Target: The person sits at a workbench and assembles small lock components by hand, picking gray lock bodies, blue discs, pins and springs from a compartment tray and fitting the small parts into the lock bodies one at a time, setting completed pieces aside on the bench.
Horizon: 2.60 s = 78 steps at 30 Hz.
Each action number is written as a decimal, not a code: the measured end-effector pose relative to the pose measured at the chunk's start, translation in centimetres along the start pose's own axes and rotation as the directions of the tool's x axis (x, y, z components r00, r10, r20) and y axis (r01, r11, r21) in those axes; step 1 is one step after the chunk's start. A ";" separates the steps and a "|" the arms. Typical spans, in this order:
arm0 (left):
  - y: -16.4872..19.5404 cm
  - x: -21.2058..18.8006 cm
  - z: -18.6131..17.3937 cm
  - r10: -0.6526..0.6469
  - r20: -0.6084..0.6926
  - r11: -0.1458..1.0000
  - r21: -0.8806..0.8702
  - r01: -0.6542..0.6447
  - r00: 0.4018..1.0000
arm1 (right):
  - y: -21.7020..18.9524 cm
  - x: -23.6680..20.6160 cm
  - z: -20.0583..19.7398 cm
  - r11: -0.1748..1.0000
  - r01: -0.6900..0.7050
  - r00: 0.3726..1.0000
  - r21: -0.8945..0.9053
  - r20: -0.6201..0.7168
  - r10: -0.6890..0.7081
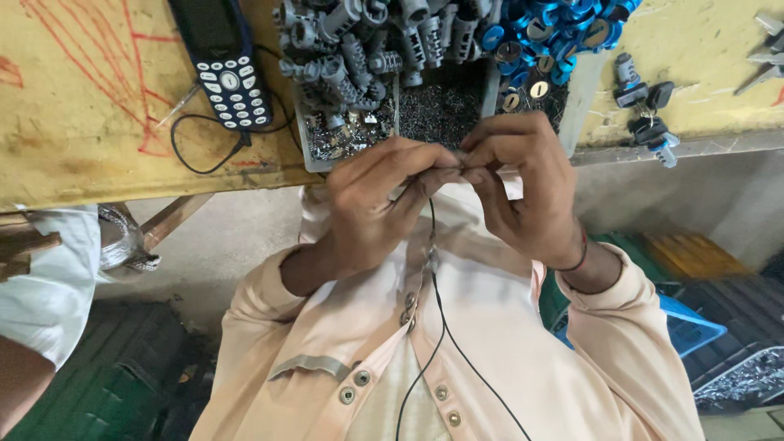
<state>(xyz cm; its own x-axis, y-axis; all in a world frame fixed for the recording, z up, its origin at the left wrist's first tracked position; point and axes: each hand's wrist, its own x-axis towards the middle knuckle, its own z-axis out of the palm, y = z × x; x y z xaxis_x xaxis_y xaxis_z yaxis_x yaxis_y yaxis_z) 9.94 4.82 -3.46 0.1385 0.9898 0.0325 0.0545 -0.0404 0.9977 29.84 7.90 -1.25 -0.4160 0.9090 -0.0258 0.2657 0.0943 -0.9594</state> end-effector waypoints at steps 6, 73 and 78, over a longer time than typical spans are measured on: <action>0.3 0.5 -1.1 -0.216 0.151 0.957 -0.165 0.240 0.965 | -2.8 2.0 -1.0 0.806 -0.460 0.887 0.371 0.171 0.428; -0.6 -1.5 -1.1 -0.279 0.149 0.891 -0.330 0.313 0.949 | -0.9 4.7 -0.2 0.886 0.174 0.984 -0.430 0.112 -0.139; -1.0 -0.9 -1.6 -0.292 0.290 0.616 -0.672 0.411 0.911 | -2.0 1.7 -0.9 0.868 -0.390 0.920 0.308 0.166 0.355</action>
<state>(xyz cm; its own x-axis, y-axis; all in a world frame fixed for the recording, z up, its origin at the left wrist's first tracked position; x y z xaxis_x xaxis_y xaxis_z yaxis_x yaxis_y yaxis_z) 8.18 4.19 -4.43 0.3975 0.8743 -0.2787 -0.5739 0.4738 0.6679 29.37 9.62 0.86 -0.4328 0.8025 -0.4108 0.1250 -0.3978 -0.9089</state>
